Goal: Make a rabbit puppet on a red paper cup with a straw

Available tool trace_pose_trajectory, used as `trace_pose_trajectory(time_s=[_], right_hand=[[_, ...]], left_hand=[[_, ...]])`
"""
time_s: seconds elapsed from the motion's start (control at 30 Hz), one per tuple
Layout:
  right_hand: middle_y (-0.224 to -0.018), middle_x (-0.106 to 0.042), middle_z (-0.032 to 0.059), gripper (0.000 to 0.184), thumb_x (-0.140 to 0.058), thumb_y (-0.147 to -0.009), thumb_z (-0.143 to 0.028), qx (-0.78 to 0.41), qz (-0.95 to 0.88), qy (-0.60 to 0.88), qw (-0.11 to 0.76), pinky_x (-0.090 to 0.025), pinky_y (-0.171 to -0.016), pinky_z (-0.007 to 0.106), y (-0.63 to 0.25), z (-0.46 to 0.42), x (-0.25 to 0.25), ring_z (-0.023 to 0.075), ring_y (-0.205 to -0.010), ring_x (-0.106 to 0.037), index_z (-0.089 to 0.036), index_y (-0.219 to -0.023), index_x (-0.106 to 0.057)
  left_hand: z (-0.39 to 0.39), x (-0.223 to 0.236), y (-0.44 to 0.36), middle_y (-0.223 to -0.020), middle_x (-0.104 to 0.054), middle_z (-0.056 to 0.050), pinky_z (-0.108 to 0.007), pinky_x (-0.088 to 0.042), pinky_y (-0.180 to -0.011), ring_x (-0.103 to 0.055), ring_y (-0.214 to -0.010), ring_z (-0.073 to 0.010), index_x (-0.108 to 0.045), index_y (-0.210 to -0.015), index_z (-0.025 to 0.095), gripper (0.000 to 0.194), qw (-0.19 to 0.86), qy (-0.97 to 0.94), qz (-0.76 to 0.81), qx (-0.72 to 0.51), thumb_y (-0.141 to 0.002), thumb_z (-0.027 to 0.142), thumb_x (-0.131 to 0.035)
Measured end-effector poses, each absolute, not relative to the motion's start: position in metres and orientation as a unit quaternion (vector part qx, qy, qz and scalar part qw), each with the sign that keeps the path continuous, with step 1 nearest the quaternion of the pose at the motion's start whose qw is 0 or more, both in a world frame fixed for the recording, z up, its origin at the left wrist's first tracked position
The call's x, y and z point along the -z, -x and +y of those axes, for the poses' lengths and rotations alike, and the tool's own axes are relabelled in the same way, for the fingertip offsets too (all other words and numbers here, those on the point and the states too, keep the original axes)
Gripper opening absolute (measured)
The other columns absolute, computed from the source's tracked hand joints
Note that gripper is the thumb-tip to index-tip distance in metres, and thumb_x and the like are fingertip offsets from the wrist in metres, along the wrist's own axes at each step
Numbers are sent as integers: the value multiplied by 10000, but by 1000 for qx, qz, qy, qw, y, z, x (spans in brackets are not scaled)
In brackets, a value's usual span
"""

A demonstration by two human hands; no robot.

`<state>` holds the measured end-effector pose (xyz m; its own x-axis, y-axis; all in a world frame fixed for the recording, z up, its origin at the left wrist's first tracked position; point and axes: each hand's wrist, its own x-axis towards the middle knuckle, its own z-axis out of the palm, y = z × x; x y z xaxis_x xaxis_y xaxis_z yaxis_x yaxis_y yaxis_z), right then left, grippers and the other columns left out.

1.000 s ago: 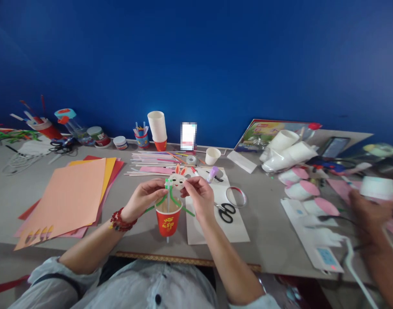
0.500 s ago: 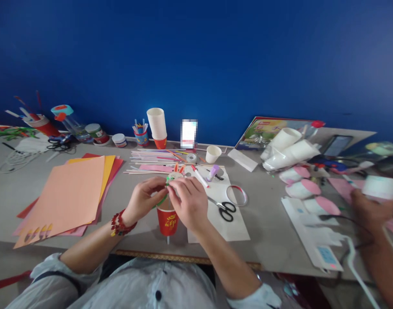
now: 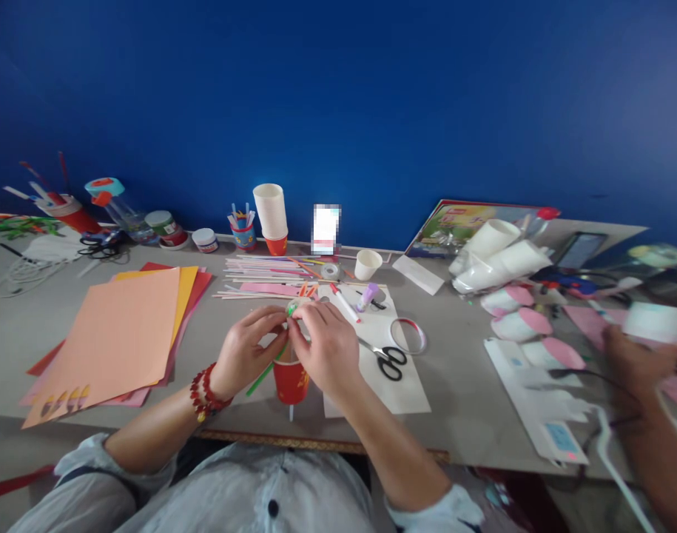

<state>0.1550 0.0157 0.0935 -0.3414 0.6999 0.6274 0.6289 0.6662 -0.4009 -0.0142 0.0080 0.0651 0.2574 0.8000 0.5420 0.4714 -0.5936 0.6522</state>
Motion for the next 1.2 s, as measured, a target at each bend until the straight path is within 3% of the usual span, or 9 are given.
trace_pose_trajectory(time_s=[0.1,0.27,0.47,0.7,0.97,1.2], right_hand=[[-813,-653,41,80,-534,-945,-181,-89,-816,414,393,-477,-749,334,-159,17,-93,207,-806,-598,-223,-881,-554],[-855,-648,58,84,-494,-934,-151,-88,-823,411,381,-460,-753,345,-161,15,-90,221,-833,-585,-214,-912,-545],[-805,-632,54,98,-489,-927,-155,-50,-832,412,369,-454,-715,336,-160,14,-93,223,-802,-586,-218,-863,-528],[-767,-611,45,114,-486,-924,-157,0,-838,420,348,-435,-680,337,-160,14,-97,224,-766,-577,-220,-839,-527],[-796,-629,52,80,-500,-918,-158,-12,-843,410,348,-461,-714,348,-159,16,-98,234,-793,-587,-215,-868,-527],[-779,-625,40,89,-519,-909,-156,-7,-843,404,354,-450,-704,336,-155,20,-98,224,-770,-583,-222,-851,-528]], left_hand=[[7,-65,14,-1142,-660,-95,-291,-549,-858,-649,-1003,-176,-624,-1100,192,200,171,-781,407,-443,-923,143,-545],[8,-64,13,-1133,-656,-86,-252,-562,-765,-658,-813,-121,-625,-1099,198,185,187,-773,406,-449,-929,172,-556],[5,-67,12,-1164,-649,-104,-308,-553,-868,-642,-1033,-187,-595,-1156,196,245,155,-796,397,-429,-932,143,-510],[4,-67,11,-1159,-656,-97,-311,-551,-892,-645,-1039,-192,-604,-1154,196,265,143,-798,400,-428,-910,133,-522],[8,-69,11,-1143,-656,-91,-252,-558,-779,-665,-895,-146,-625,-1102,188,221,181,-774,410,-447,-913,125,-530],[7,-68,16,-1162,-647,-91,-273,-562,-808,-660,-961,-165,-609,-1150,207,257,176,-780,405,-443,-917,142,-522]])
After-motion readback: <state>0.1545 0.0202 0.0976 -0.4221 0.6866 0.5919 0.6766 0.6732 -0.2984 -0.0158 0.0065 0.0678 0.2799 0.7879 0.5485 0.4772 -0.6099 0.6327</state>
